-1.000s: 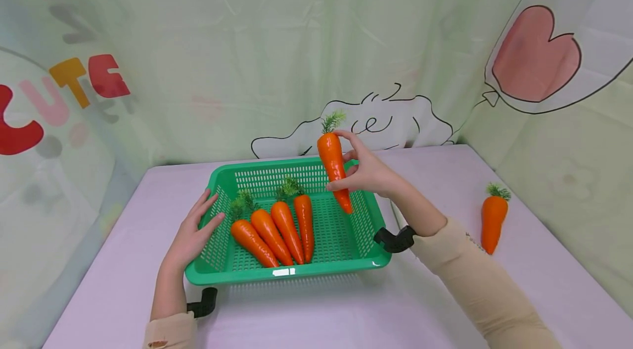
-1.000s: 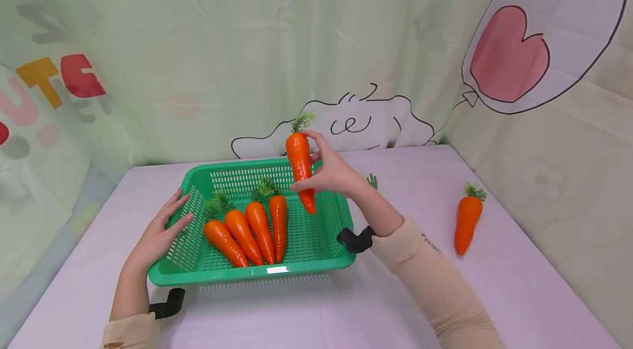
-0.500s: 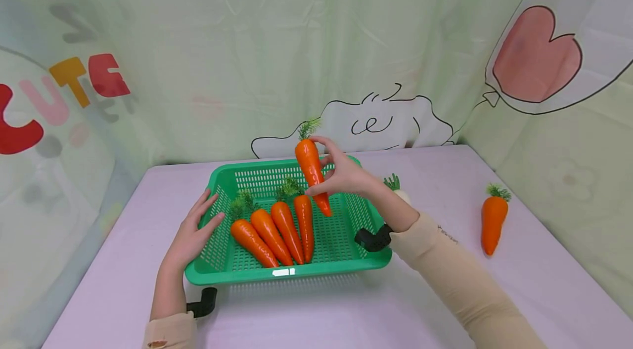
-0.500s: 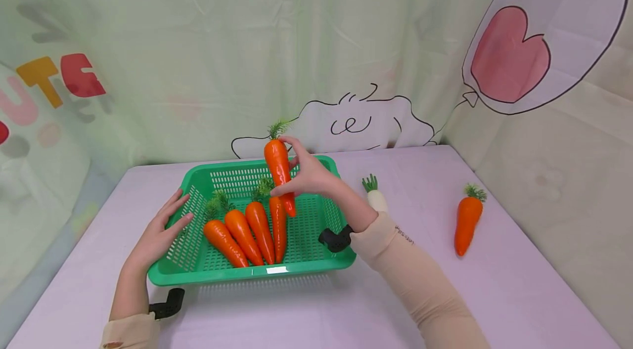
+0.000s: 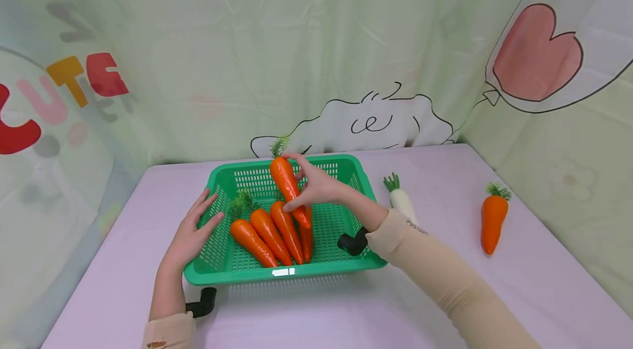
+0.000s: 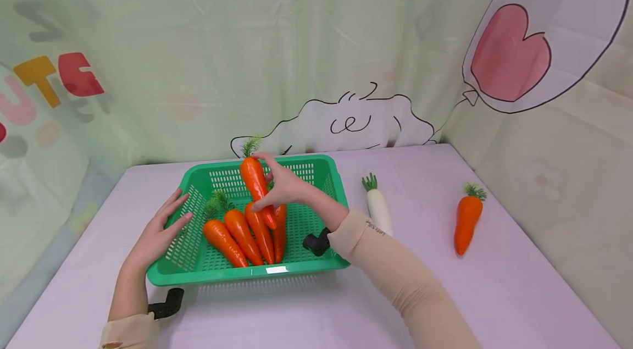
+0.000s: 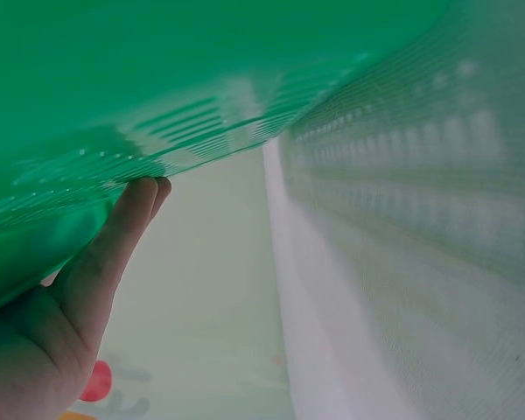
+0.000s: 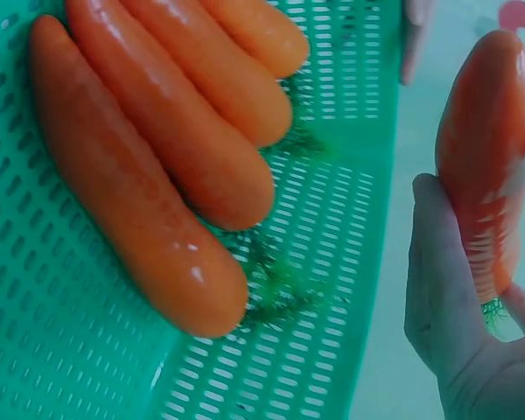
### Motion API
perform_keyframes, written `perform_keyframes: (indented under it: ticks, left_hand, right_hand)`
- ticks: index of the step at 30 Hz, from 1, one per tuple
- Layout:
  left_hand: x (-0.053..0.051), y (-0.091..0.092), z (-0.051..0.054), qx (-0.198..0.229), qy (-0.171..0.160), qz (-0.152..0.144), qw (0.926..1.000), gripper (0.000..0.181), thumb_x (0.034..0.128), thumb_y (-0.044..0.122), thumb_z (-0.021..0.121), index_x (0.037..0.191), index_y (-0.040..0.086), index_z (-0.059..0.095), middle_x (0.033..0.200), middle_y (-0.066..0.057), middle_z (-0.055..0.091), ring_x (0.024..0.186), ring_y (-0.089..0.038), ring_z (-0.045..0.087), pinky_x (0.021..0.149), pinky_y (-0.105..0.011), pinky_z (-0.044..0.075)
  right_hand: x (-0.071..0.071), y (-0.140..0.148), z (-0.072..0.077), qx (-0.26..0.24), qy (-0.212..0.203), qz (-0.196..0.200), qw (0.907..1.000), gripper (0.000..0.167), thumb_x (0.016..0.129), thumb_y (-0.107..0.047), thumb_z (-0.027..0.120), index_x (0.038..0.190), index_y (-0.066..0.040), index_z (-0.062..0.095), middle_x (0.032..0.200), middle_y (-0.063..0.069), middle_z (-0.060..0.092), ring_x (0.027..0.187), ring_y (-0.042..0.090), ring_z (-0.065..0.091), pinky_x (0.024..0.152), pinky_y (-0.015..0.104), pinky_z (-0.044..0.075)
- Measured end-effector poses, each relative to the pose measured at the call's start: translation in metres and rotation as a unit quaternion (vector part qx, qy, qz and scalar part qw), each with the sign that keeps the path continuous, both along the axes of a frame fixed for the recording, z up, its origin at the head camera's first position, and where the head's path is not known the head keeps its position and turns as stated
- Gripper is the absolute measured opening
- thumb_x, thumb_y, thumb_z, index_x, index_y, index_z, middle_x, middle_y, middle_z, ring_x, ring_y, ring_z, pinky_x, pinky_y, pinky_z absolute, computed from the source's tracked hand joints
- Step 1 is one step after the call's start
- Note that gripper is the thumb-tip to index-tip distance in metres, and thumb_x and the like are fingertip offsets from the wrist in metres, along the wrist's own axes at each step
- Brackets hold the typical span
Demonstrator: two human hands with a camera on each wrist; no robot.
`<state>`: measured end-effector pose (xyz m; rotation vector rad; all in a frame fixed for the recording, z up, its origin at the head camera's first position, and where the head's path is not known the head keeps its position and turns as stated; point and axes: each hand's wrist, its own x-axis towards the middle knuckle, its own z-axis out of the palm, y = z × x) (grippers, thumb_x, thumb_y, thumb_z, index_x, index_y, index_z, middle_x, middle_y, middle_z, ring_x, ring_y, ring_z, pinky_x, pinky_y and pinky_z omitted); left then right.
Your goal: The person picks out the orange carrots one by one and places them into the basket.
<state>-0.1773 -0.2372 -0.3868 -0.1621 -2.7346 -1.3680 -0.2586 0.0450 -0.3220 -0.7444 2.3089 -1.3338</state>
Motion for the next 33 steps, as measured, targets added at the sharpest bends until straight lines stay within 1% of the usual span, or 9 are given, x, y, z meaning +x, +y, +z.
perform_keyframes:
  ticks: [6, 11, 15, 19, 25, 29, 33]
  left_hand:
    - [0.0, 0.0, 0.0, 0.003, -0.002, 0.0, 1.0, 0.057, 0.0944, 0.031, 0.05, 0.143, 0.007, 0.031, 0.153, -0.007, 0.01, 0.137, -0.035, 0.009, 0.1, -0.066, 0.015]
    - [0.0, 0.0, 0.001, 0.005, -0.003, 0.001, 1.0, 0.057, 0.0943, 0.031, 0.05, 0.143, 0.008, 0.031, 0.153, -0.006, 0.01, 0.137, -0.035, 0.008, 0.1, -0.066, 0.015]
    - [0.0, 0.0, 0.001, 0.007, -0.005, 0.0, 1.0, 0.058, 0.0942, 0.033, 0.05, 0.143, 0.008, 0.031, 0.153, -0.005, 0.01, 0.137, -0.034, 0.008, 0.1, -0.066, 0.015]
    - [0.0, 0.0, 0.001, 0.006, -0.005, 0.0, 1.0, 0.058, 0.094, 0.035, 0.05, 0.143, 0.008, 0.031, 0.153, -0.006, 0.01, 0.137, -0.034, 0.008, 0.1, -0.066, 0.015]
    - [-0.001, 0.001, 0.001, 0.006, -0.006, 0.001, 1.0, 0.058, 0.0941, 0.034, 0.05, 0.142, 0.008, 0.032, 0.153, -0.006, 0.011, 0.137, -0.035, 0.009, 0.1, -0.066, 0.015]
    - [-0.001, 0.001, 0.001, 0.007, -0.007, 0.0, 0.9999, 0.056, 0.0944, 0.031, 0.05, 0.142, 0.008, 0.032, 0.153, -0.006, 0.01, 0.137, -0.035, 0.009, 0.099, -0.066, 0.015]
    - [-0.001, 0.0, 0.001, 0.007, -0.007, 0.0, 0.9999, 0.057, 0.0944, 0.032, 0.05, 0.143, 0.008, 0.032, 0.153, -0.005, 0.01, 0.137, -0.035, 0.009, 0.1, -0.066, 0.015]
  right_hand:
    - [-0.003, -0.015, -0.009, 0.017, -0.006, 0.021, 0.9996, 0.101, 0.066, -0.01, 0.082, 0.143, -0.026, 0.018, 0.105, 0.017, 0.045, 0.061, 0.025, 0.059, 0.058, 0.036, 0.054]
    - [-0.005, -0.027, -0.017, 0.027, -0.019, 0.048, 0.9983, 0.099, 0.067, -0.01, 0.081, 0.142, -0.025, 0.019, 0.106, 0.019, 0.044, 0.067, 0.025, 0.059, 0.06, 0.041, 0.054]
    - [-0.005, -0.036, -0.024, 0.042, -0.021, 0.063, 0.9969, 0.098, 0.066, -0.011, 0.082, 0.141, -0.025, 0.02, 0.106, 0.019, 0.045, 0.066, 0.025, 0.06, 0.058, 0.039, 0.055]
    - [-0.003, -0.044, -0.029, 0.054, -0.021, 0.068, 0.996, 0.097, 0.065, -0.012, 0.083, 0.139, -0.025, 0.022, 0.104, 0.017, 0.046, 0.064, 0.024, 0.06, 0.056, 0.036, 0.054]
    - [0.003, -0.053, -0.039, 0.078, -0.036, 0.085, 0.9927, 0.097, 0.063, -0.01, 0.084, 0.138, -0.025, 0.023, 0.095, 0.014, 0.054, 0.074, 0.02, 0.06, 0.057, 0.031, 0.054]
    - [0.006, -0.058, -0.044, 0.093, -0.047, 0.098, 0.9897, 0.098, 0.063, -0.01, 0.084, 0.137, -0.025, 0.023, 0.092, 0.013, 0.055, 0.074, 0.02, 0.06, 0.057, 0.031, 0.055]
    - [0.007, -0.06, -0.047, 0.102, -0.044, 0.104, 0.9884, 0.098, 0.062, -0.011, 0.085, 0.137, -0.026, 0.022, 0.092, 0.011, 0.055, 0.074, 0.018, 0.06, 0.057, 0.03, 0.055]
